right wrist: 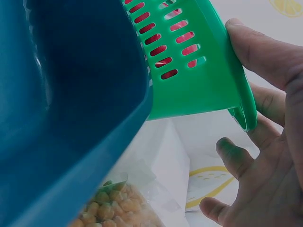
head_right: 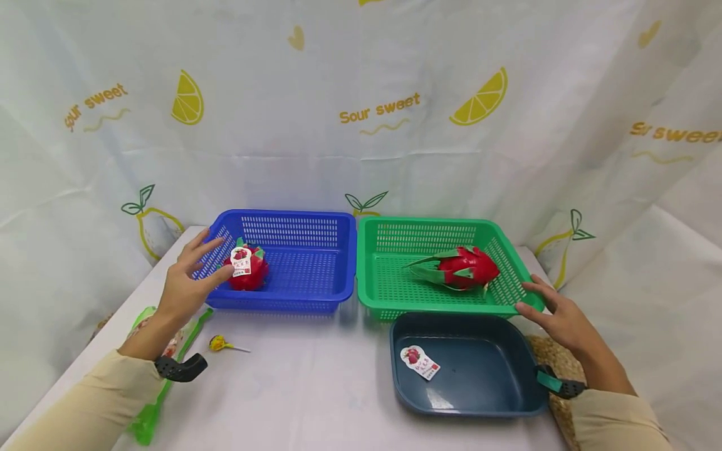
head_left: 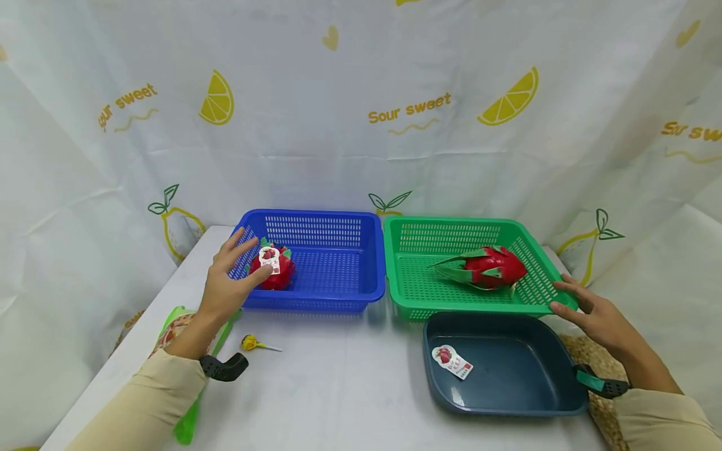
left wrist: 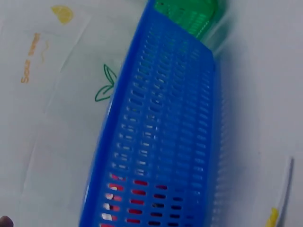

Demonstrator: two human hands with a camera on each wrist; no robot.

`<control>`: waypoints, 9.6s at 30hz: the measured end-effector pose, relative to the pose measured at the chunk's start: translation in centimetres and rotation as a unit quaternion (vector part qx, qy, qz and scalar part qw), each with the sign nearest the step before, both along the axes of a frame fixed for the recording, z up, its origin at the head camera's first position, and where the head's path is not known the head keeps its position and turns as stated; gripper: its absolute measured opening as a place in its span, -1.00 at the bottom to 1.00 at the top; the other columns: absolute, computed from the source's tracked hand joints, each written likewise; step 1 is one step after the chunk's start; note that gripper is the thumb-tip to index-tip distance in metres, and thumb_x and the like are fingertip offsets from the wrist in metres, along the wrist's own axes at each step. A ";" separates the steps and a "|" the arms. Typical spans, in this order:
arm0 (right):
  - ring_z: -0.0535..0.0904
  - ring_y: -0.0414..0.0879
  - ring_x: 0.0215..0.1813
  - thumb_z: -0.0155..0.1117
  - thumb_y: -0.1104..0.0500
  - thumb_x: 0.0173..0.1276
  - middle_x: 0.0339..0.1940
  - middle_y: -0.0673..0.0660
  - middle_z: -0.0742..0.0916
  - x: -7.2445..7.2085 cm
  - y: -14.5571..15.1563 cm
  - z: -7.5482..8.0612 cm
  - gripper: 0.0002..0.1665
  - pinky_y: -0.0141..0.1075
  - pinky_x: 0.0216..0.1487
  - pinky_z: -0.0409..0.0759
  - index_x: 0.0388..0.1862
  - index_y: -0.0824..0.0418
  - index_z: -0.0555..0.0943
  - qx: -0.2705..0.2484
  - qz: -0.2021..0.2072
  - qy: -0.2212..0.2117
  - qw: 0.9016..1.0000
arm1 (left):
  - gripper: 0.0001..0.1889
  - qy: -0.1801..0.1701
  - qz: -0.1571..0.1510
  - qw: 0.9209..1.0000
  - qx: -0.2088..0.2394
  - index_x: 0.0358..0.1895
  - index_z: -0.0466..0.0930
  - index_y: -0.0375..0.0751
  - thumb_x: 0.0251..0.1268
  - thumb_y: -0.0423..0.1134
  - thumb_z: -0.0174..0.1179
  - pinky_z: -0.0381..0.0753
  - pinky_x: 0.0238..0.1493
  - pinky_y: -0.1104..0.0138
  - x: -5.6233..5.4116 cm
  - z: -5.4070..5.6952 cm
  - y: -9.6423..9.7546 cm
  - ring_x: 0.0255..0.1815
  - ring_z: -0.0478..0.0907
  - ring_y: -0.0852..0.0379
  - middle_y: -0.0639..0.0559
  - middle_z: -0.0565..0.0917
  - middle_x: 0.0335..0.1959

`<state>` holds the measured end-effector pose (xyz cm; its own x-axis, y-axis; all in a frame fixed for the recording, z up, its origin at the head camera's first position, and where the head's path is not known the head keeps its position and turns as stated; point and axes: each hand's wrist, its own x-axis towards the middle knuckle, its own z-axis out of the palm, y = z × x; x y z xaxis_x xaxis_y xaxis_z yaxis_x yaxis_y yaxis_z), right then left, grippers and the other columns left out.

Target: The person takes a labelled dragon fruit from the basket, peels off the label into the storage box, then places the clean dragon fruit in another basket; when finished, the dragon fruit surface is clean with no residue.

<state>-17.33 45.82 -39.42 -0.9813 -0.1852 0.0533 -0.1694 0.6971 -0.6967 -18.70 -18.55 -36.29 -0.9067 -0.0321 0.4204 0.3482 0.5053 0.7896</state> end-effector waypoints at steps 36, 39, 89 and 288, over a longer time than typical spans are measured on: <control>0.22 0.21 0.41 0.35 -0.09 0.29 0.48 0.07 0.26 -4.4 -29.9 13.3 -0.15 0.20 0.13 0.42 0.48 0.01 0.23 -0.060 0.112 0.037 0.991 | -0.21 -0.123 0.049 0.987 -0.089 0.37 0.34 -0.35 0.27 0.19 0.20 0.04 0.26 -0.30 -0.4 -5.6 -7.8 0.45 -0.04 -0.37 -0.17 0.12 0.50; 0.23 0.19 0.40 0.37 -0.10 0.26 0.48 0.05 0.26 -5.4 -32.5 12.3 -0.13 0.16 0.12 0.45 0.48 -0.01 0.23 -0.080 0.115 0.014 0.990 | -0.22 -0.119 0.048 0.988 -0.087 0.37 0.34 -0.33 0.27 0.19 0.20 0.05 0.26 -0.29 -0.4 -5.6 -7.8 0.45 -0.03 -0.36 -0.15 0.12 0.50; 0.50 0.12 0.02 0.65 0.12 -0.12 -0.04 0.18 0.53 -10.4 -50.7 1.7 0.09 -0.02 -0.17 0.65 0.37 0.08 0.23 -0.163 -0.109 -0.160 0.968 | -0.28 -0.106 0.062 0.990 -0.075 0.34 0.39 -0.35 0.30 0.15 0.19 0.16 0.26 -0.21 0.2 -6.3 -6.3 0.44 0.03 -0.33 -0.16 0.13 0.49; -0.13 0.29 0.49 0.17 0.08 0.47 0.57 0.15 0.06 1.7 -1.3 1.4 -0.28 0.27 0.22 0.19 0.43 0.43 0.20 -0.027 -0.040 0.003 0.999 | -0.07 -0.179 -0.440 0.830 -0.291 0.50 0.18 0.14 0.02 -0.21 0.48 0.48 0.13 0.23 -14.9 2.3 26.2 0.43 0.13 0.00 0.03 0.29 0.42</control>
